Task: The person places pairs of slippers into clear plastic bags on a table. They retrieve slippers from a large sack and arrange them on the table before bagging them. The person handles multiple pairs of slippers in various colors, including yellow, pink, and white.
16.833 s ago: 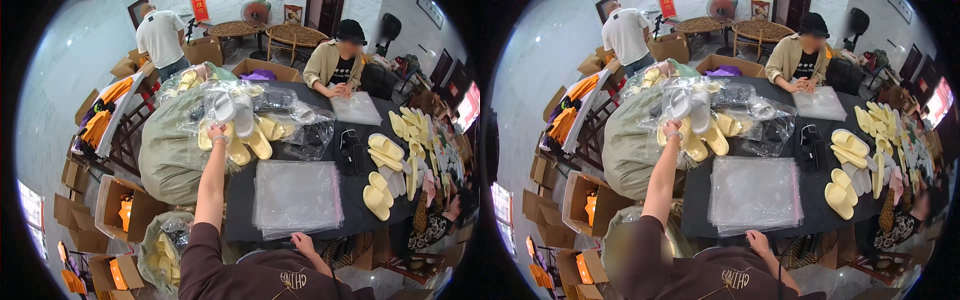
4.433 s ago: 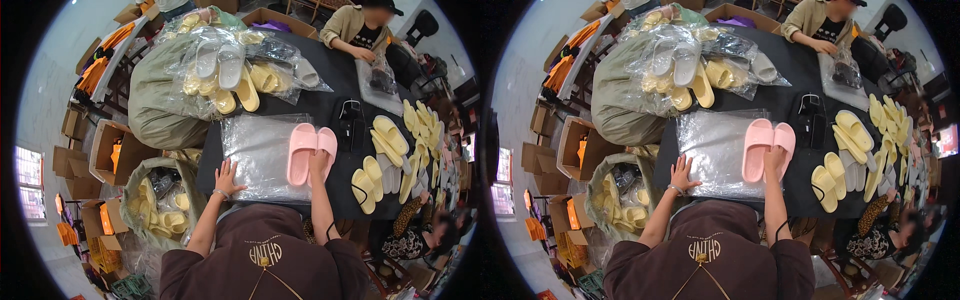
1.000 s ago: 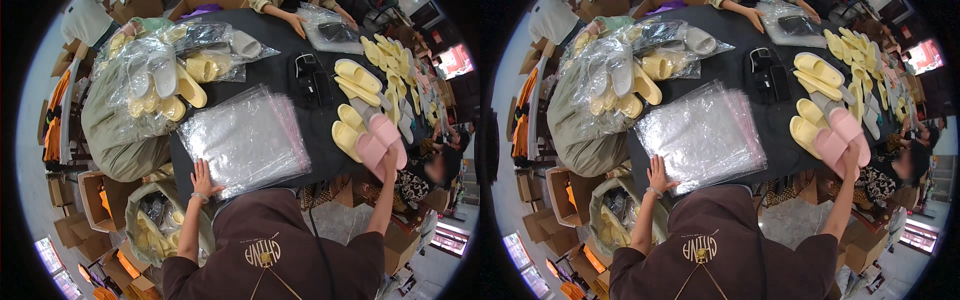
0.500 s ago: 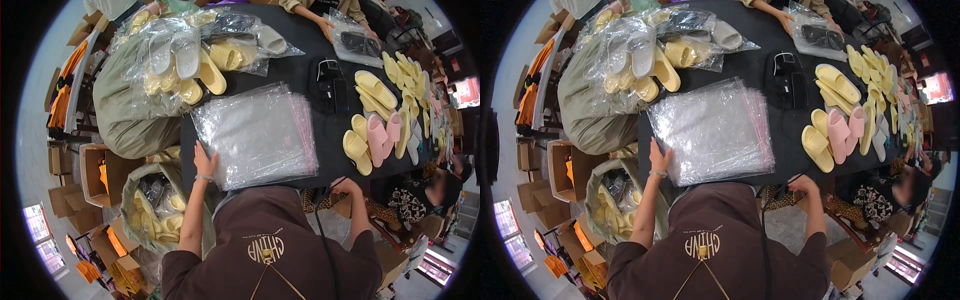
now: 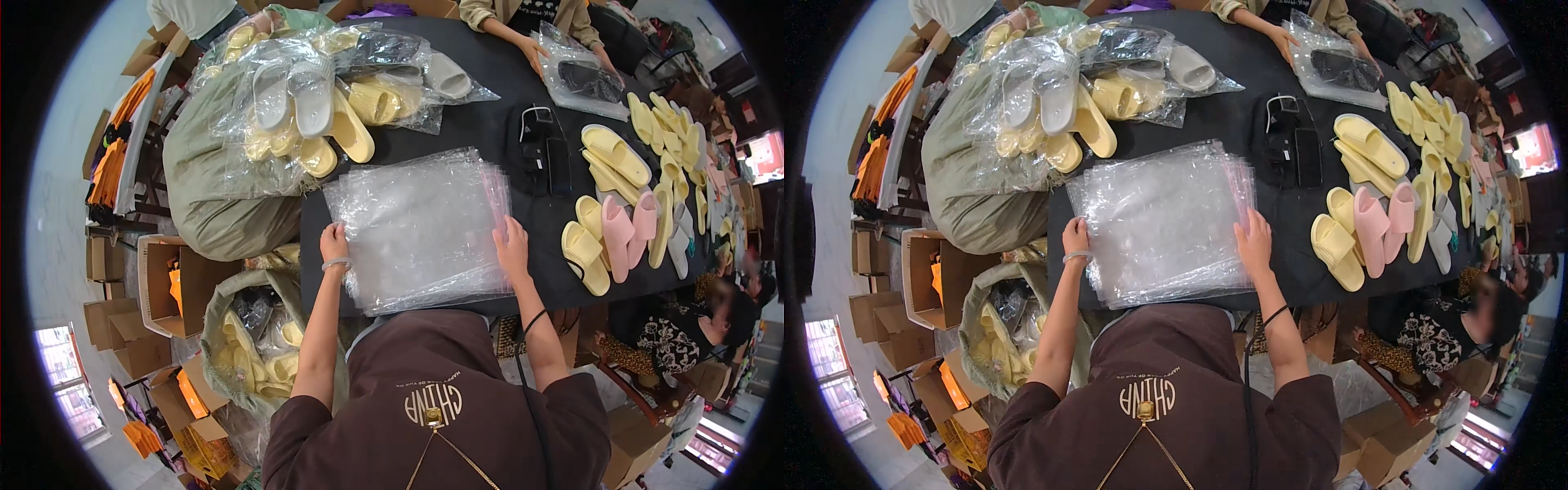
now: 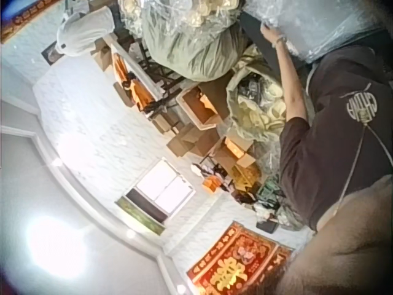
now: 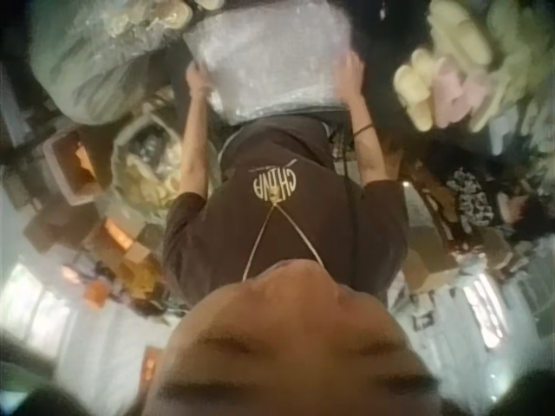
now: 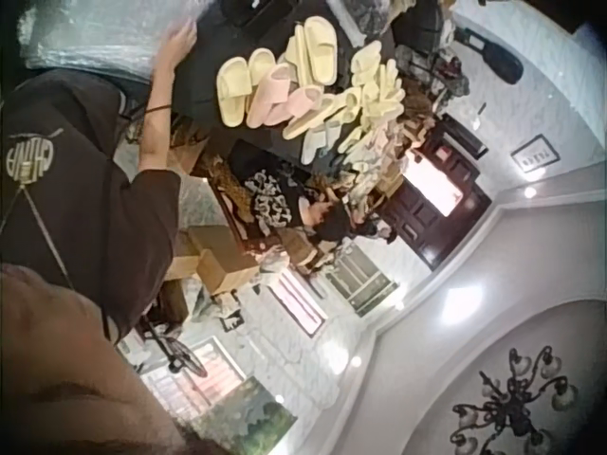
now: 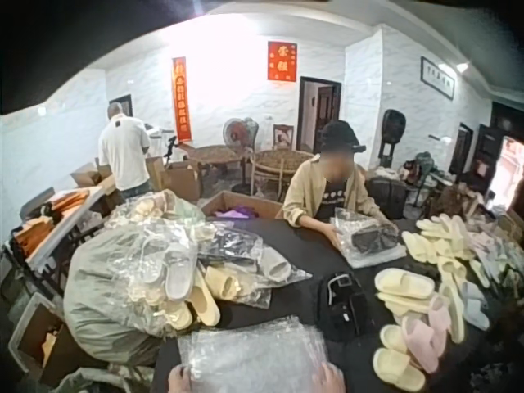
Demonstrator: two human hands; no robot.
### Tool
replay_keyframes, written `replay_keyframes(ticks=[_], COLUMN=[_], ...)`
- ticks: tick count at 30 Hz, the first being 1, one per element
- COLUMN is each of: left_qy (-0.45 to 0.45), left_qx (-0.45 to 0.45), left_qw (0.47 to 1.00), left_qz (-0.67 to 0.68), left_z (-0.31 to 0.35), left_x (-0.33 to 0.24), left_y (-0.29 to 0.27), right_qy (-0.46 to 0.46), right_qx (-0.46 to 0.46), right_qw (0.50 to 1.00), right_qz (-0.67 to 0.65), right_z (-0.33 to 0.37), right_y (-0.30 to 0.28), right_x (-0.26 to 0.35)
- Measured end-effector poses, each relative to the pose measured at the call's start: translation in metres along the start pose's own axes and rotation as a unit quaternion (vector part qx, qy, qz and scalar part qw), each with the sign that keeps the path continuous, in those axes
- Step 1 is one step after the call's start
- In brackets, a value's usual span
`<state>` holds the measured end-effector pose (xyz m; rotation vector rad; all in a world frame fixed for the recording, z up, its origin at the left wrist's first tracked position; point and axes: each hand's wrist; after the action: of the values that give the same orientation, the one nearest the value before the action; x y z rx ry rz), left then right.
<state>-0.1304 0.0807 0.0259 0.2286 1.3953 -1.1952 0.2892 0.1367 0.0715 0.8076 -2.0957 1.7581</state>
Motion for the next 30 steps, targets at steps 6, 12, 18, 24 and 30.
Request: replay_keyframes(ticks=[6, 12, 18, 24, 30], left_qy=[-0.107, 0.030, 0.107, 0.041, 0.087], left_qx=[0.117, 0.061, -0.152, -0.105, -0.075], left_qw=[0.987, 0.995, 0.971, 0.973, 0.966], left_qz=[0.027, -0.079, -0.153, -0.200, -0.233], left_z=[0.004, 0.000, 0.026, 0.033, 0.038], left_x=[-0.004, 0.009, -0.017, -0.003, -0.014], left_y=[-0.010, 0.013, 0.016, 0.021, 0.042], right_qy=[0.116, 0.084, 0.133, 0.143, 0.174], right_qx=[0.047, 0.014, 0.046, 0.036, 0.025], right_qw=[0.992, 0.995, 0.990, 0.988, 0.982], right_qz=[0.019, 0.055, 0.025, 0.054, 0.066], right_z=[-0.014, 0.006, 0.015, 0.019, 0.015], right_y=[0.012, 0.018, 0.020, 0.031, 0.030], right_x=[0.007, -0.005, -0.013, -0.002, 0.001])
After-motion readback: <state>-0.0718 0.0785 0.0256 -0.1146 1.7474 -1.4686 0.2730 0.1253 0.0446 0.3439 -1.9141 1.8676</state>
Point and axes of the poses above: each hand's wrist, its own z-axis away from the middle knuckle, its own y-axis out of the palm, x = y × z, and after that the axes turned 3 degrees about -y, right-handed
